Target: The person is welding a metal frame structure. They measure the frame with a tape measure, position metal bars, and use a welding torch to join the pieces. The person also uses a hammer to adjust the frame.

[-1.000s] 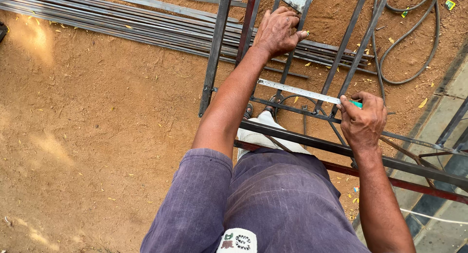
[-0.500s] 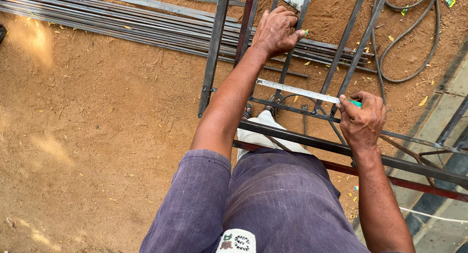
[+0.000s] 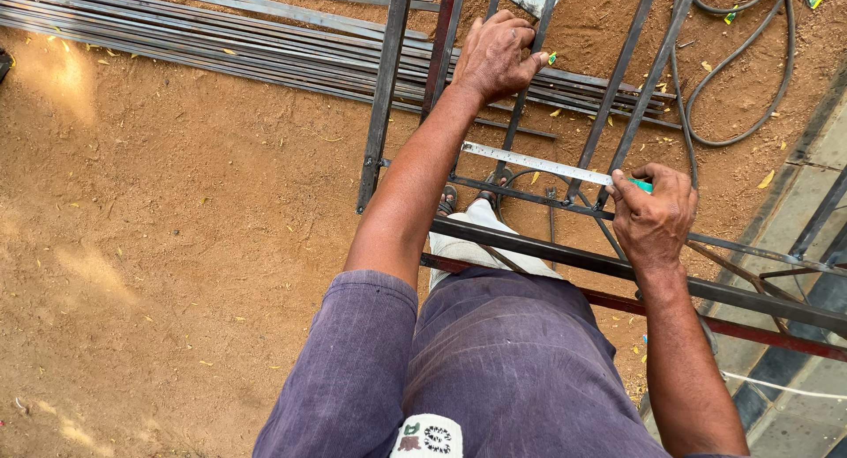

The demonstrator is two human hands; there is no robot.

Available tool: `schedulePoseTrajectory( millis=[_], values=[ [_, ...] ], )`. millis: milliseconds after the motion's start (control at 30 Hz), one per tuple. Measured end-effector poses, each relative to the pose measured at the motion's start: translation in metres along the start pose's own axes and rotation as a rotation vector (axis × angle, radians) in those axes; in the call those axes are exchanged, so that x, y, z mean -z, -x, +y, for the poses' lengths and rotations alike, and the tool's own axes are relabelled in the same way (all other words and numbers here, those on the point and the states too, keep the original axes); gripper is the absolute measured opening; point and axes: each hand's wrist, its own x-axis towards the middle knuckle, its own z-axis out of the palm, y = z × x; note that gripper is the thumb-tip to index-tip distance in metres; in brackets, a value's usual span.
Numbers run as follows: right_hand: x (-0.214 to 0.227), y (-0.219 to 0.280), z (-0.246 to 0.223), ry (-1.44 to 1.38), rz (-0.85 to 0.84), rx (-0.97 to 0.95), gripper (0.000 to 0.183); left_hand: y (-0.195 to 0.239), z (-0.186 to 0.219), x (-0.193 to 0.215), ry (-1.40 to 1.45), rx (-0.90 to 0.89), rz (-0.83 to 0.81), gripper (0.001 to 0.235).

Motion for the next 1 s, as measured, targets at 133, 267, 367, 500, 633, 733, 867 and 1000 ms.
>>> schedulePoseTrajectory(
  millis=[133, 267, 367, 500, 633, 733, 867, 1000],
  values=[
    [-0.001, 0.001, 0.0, 0.001, 0.0, -0.004, 0.01, 0.001, 0.0, 0.002, 0.017, 0.015, -0.012, 0.035],
    [-0.002, 0.001, 0.0, -0.005, 0.003, -0.004, 0.009, 0.001, -0.001, 0.001, 0.016, -0.004, 0.021, 0.034],
    [-0.002, 0.001, 0.0, 0.001, 0.004, -0.001, 0.008, 0.001, -0.001, -0.002, 0.007, -0.01, 0.023, 0.034],
    [-0.002, 0.001, 0.0, -0.011, 0.005, -0.007, 0.008, 0.001, -0.002, -0.001, 0.01, -0.006, 0.005, 0.035],
    [-0.003, 0.001, 0.001, -0.014, 0.004, -0.009, 0.008, 0.001, -0.001, -0.001, -0.003, -0.021, 0.034, 0.035],
    [-0.003, 0.0, 0.004, -0.042, 0.006, -0.008, 0.012, 0.0, 0.001, 0.002, -0.006, 0.002, -0.012, 0.036],
    [0.013, -0.013, 0.003, -0.225, -0.021, -0.049, 0.024, 0.002, 0.003, 0.004, 0.005, 0.029, -0.022, 0.034],
    [0.036, -0.027, -0.009, -0.514, -0.108, -0.099, 0.043, 0.001, 0.002, 0.003, 0.001, 0.005, 0.016, 0.033]
  ],
)
